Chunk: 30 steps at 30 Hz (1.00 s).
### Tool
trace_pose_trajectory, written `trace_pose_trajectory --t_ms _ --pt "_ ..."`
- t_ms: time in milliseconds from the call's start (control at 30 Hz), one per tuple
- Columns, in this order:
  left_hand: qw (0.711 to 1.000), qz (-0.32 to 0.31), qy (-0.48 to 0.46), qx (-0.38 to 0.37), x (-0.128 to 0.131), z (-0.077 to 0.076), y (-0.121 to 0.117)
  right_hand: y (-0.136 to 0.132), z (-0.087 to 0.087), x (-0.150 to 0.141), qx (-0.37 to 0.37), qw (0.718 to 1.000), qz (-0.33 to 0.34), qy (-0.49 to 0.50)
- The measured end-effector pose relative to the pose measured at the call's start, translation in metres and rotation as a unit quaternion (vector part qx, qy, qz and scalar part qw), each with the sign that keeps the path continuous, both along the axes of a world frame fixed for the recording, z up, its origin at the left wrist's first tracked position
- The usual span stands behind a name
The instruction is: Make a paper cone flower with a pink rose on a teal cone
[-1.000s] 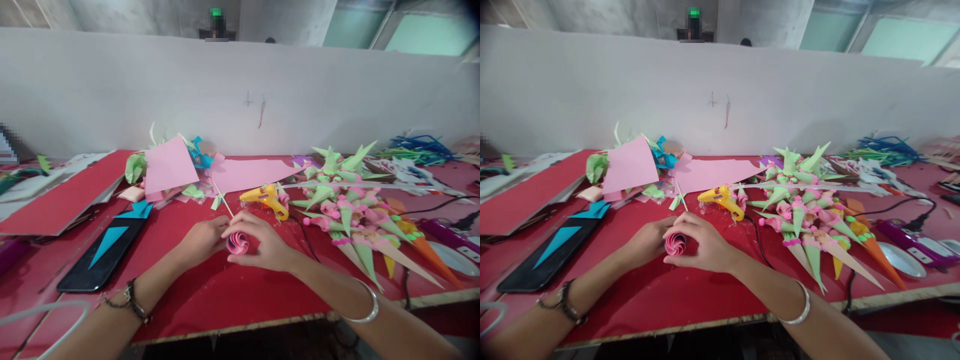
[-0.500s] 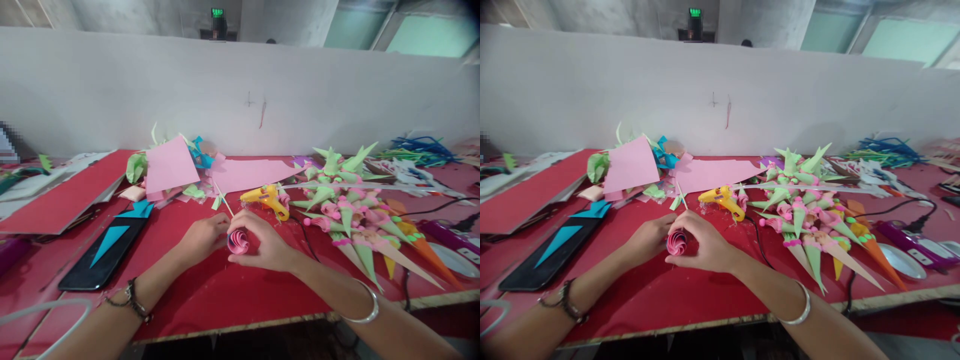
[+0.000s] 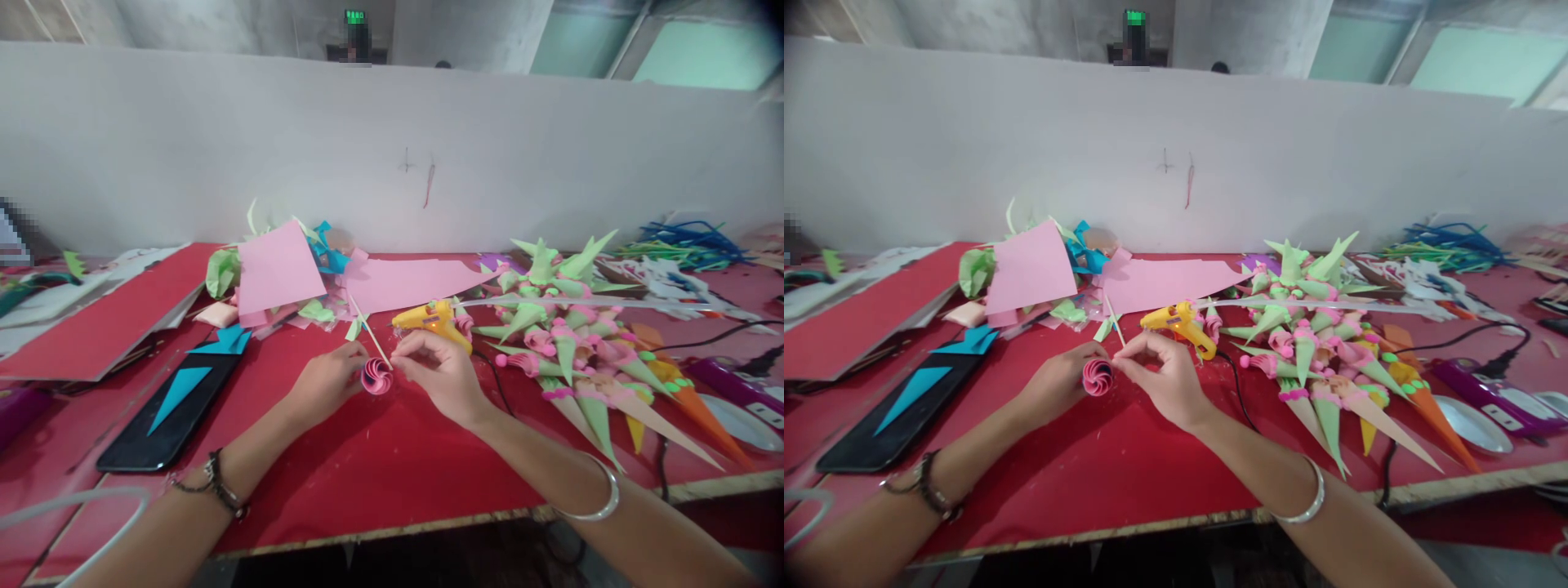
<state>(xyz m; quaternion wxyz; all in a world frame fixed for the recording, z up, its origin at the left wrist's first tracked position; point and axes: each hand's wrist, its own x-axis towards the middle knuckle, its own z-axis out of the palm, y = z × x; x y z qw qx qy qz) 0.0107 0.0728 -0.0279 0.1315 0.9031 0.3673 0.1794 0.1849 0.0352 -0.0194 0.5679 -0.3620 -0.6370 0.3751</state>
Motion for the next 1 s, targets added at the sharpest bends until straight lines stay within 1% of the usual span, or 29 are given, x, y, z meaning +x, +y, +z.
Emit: trace_pose_trajectory --t_ms 200,333,433,567,667,833,1000 --pt "0.999 -0.002 -0.041 -0.003 0.0012 -0.0015 0.0 -0.0038 0.0041 0.0002 -0.044 0.999 0.019 -0.02" --pt "0.999 -0.001 -0.051 0.0 0.0022 -0.0039 0.0008 -0.005 0.0055 -0.0004 -0.065 0.998 0.022 -0.008" --pt "0.998 0.002 -0.055 -0.006 0.0026 -0.0048 0.0004 -0.0036 0.0048 0.0003 -0.063 0.997 0.032 -0.014" --pt "0.997 0.008 -0.074 -0.021 0.0025 -0.0053 0.0003 -0.0012 0.0035 0.0008 -0.044 0.998 0.025 -0.035" --pt "0.997 0.001 -0.075 -0.027 0.0019 -0.006 0.0014 -0.0001 0.002 0.0007 -0.039 0.998 0.024 -0.035" --pt "0.997 -0.023 -0.073 -0.026 0.0018 -0.0054 0.0025 0.0001 0.0009 0.0012 -0.048 0.998 0.023 -0.024" --pt "0.998 -0.015 -0.062 -0.017 0.0024 -0.0018 0.001 -0.0018 0.0022 0.0018 -0.059 0.997 0.011 -0.045"
